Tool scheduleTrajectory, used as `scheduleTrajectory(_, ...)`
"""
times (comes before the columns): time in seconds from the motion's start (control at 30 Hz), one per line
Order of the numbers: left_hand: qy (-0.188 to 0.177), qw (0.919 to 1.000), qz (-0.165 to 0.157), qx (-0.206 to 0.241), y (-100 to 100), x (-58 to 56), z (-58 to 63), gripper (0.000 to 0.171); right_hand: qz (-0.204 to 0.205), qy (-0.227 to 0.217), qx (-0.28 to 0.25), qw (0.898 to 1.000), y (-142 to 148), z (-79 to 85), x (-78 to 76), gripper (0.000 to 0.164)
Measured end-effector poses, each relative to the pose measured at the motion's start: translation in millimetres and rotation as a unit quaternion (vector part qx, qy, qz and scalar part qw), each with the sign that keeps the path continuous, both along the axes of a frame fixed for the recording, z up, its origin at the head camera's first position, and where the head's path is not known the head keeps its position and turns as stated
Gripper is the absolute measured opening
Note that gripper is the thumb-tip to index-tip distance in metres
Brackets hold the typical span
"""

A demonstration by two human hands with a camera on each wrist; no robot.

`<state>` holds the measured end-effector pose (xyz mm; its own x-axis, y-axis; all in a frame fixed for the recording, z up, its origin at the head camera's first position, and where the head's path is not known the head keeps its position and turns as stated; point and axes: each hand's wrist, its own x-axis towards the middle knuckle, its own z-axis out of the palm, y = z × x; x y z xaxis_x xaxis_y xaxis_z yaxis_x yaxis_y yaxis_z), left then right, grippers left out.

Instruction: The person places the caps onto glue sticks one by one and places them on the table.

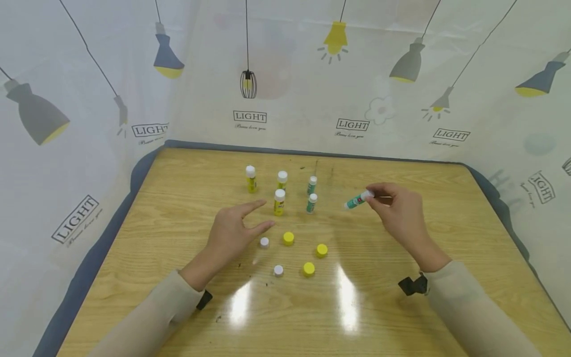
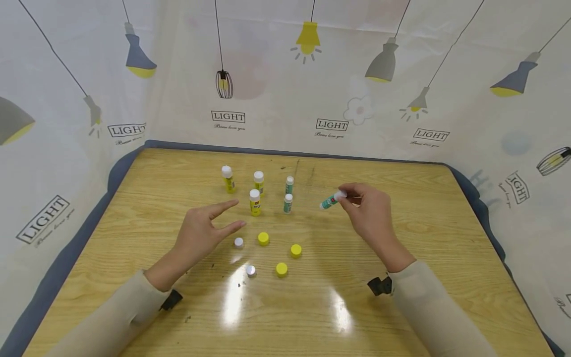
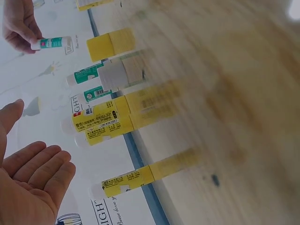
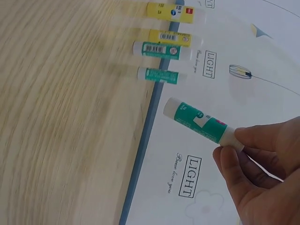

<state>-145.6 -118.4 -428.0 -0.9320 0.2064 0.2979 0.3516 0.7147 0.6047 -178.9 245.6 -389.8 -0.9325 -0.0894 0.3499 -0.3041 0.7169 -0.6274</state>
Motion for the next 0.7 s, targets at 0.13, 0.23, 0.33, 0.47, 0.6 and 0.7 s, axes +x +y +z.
scheduleTrajectory(0.13,-0.007,0.9999,-0.001,0.012,0,-1.2,-1.4,0.054,-0.007,0.009,0.021,1.000,9,-0.1,-4.7,0.020)
scheduleTrajectory(0.23,-0.013,0.9997,-0.001,0.020,1,-1.8,-1.3,0.054,-0.012,0.015,0.028,0.999,15,0.3,-8.0,0.021)
scheduleTrajectory(0.33,-0.018,0.9995,0.001,0.024,2,-2.0,-0.5,0.053,-0.014,0.015,0.035,0.999,20,0.4,-11.0,0.022)
scheduleTrajectory(0.47,-0.031,0.9992,0.006,0.026,1,-2.1,0.5,0.053,-0.025,0.010,0.046,0.999,27,-2.3,-16.4,0.022)
scheduleTrajectory(0.6,-0.049,0.9981,0.010,0.036,1,-2.7,0.8,0.053,-0.037,0.002,0.063,0.997,35,-3.3,-21.1,0.023)
scheduleTrajectory(0.7,-0.061,0.9969,0.014,0.046,0,-3.6,0.2,0.053,-0.046,-0.011,0.074,0.996,41,-2.4,-23.1,0.023)
